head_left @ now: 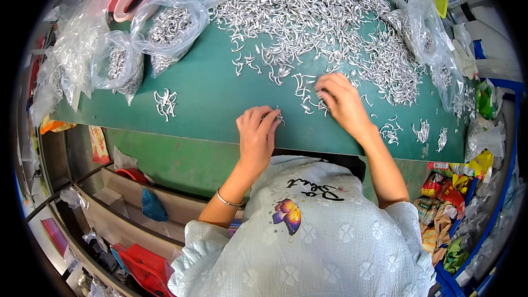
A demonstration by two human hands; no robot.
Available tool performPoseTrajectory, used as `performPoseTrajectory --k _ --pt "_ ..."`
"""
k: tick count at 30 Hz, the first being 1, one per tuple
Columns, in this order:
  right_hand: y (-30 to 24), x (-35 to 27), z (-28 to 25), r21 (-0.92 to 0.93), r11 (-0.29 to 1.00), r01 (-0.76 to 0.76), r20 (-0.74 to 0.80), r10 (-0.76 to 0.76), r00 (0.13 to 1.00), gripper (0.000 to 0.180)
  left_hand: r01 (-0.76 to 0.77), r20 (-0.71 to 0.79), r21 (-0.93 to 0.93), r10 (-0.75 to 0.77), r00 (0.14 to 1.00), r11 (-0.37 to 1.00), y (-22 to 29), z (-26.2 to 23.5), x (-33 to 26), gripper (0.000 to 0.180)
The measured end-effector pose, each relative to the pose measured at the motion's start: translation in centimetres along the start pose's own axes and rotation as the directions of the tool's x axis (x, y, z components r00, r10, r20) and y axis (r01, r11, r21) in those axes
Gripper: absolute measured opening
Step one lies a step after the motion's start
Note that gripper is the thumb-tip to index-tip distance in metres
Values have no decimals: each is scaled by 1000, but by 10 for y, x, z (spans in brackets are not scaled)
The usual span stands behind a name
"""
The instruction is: The person sorts through a large pile of small, curved silver metal parts by hand on a green work table. They pick individual components from the central pile and group them together near the edge of the table.
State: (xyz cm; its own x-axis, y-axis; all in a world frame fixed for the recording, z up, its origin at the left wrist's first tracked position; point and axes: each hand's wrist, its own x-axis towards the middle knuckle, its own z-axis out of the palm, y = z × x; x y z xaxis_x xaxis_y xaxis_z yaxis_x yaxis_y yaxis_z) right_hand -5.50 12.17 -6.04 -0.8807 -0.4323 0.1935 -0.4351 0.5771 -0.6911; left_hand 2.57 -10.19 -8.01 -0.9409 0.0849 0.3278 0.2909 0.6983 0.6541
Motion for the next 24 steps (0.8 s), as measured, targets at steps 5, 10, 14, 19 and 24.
performPoseTrajectory --k 5,10,14,19,24 --pt "-6 -3 -14 -179 972 -152 -248 105 963 17 -19 5 -17 19 1000 1000 2 1 0 28" --pt "-34 10 15 -219 974 58 -130 -88 988 22 -34 39 -38 36 999 999 6 2 1 28" --pt "-26 7 13 -235 971 -35 -15 33 999 24 -24 64 -24 26 998 999 4 0 -1 29" --pt "-19 -3 6 -234 963 -134 -84 117 990 24 -23 27 -49 24 999 999 4 1 0 28" --pt "-26 -1 13 -427 893 -144 -95 115 989 19 -20 25 -46 21 999 999 3 0 2 28"
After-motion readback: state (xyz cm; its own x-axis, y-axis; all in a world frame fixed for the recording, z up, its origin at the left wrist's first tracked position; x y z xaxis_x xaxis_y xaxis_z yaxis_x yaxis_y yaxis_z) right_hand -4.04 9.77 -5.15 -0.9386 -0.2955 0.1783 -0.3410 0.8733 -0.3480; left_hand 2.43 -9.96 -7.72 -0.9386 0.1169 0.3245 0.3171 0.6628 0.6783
